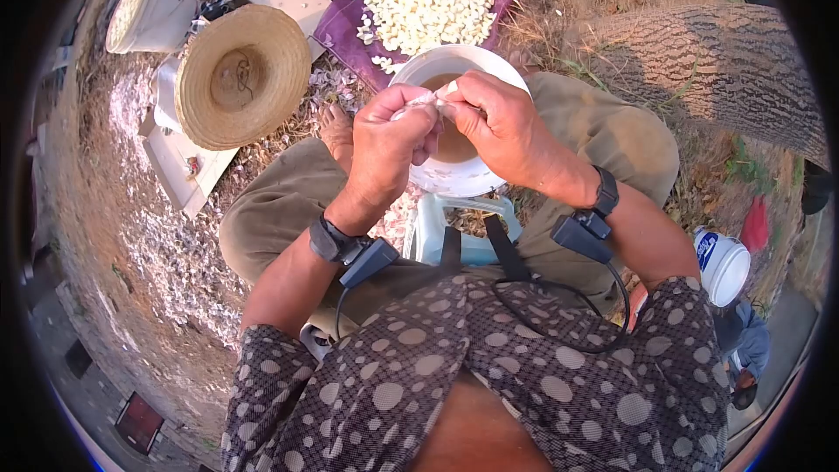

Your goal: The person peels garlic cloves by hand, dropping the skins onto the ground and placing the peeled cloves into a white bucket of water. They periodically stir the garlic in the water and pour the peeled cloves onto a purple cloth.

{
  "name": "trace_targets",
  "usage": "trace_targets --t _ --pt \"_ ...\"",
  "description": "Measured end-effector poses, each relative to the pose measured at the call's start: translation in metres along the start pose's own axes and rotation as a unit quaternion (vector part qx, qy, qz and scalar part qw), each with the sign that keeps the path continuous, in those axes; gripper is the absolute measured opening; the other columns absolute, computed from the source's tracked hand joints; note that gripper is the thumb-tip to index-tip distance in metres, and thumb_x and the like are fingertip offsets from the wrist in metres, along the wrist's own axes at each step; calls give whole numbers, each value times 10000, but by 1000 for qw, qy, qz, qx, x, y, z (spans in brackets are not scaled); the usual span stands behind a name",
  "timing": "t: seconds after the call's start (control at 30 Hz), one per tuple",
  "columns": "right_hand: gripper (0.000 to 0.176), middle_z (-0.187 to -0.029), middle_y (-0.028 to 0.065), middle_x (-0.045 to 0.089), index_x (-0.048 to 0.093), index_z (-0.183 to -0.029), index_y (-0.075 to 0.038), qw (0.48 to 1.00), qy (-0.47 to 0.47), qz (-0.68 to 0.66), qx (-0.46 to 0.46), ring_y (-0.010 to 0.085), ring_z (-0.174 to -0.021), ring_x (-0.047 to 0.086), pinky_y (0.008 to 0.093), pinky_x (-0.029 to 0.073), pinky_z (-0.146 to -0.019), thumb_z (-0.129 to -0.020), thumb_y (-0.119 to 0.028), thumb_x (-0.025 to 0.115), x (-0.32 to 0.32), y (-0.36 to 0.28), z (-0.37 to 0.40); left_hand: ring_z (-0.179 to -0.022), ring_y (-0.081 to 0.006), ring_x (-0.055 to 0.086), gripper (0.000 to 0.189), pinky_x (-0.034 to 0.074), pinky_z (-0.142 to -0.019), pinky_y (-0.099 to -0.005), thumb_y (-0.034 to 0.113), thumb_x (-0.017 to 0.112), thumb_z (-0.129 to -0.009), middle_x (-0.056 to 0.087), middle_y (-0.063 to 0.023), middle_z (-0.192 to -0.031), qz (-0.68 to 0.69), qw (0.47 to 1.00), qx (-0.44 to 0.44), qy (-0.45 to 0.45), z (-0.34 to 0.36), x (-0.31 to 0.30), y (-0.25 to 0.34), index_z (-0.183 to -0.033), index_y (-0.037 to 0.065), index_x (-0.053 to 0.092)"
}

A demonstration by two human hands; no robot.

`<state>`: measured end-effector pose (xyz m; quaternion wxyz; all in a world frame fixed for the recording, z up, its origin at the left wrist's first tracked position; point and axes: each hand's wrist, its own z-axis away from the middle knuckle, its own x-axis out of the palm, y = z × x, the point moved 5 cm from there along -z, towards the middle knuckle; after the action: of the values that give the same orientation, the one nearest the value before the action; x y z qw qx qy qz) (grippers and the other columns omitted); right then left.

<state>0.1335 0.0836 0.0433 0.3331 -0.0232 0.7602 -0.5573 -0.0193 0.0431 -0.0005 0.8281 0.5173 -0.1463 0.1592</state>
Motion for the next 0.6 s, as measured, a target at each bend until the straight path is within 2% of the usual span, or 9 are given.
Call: trace_targets --t 0.1,0.2,0.3,0.4,0.5,0.53,0.6 --pt "90 -857 34 661 671 -1041 -2 992 -5 -70 102 110 -839 636 300 528 -754 -991 -76 682 5 1 -2 -607 -45 563 91 406 -499 -203 97 647 -966 656 2 -778 2 1000 20 16 0 -2 -3 -1026 44 690" --pt "79 -830 -19 646 673 -1004 -20 981 -1 -144 132 40 -760 574 259 495 -665 -1006 -97 660 12 9 -5 -588 -48 558 92 399 -488 -203 96 646 -970 652 3 -770 -46 998 45 17 2 -4 0 -1034 42 685" --pt "100 -830 -23 634 668 -985 -40 921 -30 -270 281 8 -624 482 215 406 -526 -1021 -116 616 7 15 -9 -611 -51 571 79 396 -491 -198 96 644 -973 657 -4 -789 -44 998 42 2 6 -5 1 -1030 50 673" --pt "100 -814 -9 622 652 -1008 -53 877 -17 -374 301 -17 -537 373 185 295 -442 -1022 -129 588 5 17 -14 -632 -58 576 66 391 -488 -201 97 653 -971 664 -14 -822 31 999 -14 7 8 -9 -1 -1026 62 656" --pt "107 -832 -4 597 613 -1071 -69 887 27 -368 277 -25 -502 348 170 271 -423 -1055 -131 528 -4 20 -26 -642 -77 580 70 382 -479 -210 116 635 -987 668 -33 -861 88 995 -47 7 9 -14 -4 -1045 78 637" --pt "161 -804 7 616 644 -1147 -51 895 52 -356 263 -13 -511 363 177 280 -427 -1042 -158 584 -11 23 -34 -659 -92 587 88 394 -488 -221 143 611 -1005 669 -48 -881 122 991 -49 -9 9 -15 -5 -1058 75 632" --pt "218 -805 11 621 644 -1221 -58 909 98 -337 226 -11 -508 356 177 274 -425 -1051 -187 597 -31 22 -59 -692 -122 603 146 418 -507 -243 198 564 -1041 671 -80 -923 180 982 -51 -35 6 -21 -7 -1084 71 622"
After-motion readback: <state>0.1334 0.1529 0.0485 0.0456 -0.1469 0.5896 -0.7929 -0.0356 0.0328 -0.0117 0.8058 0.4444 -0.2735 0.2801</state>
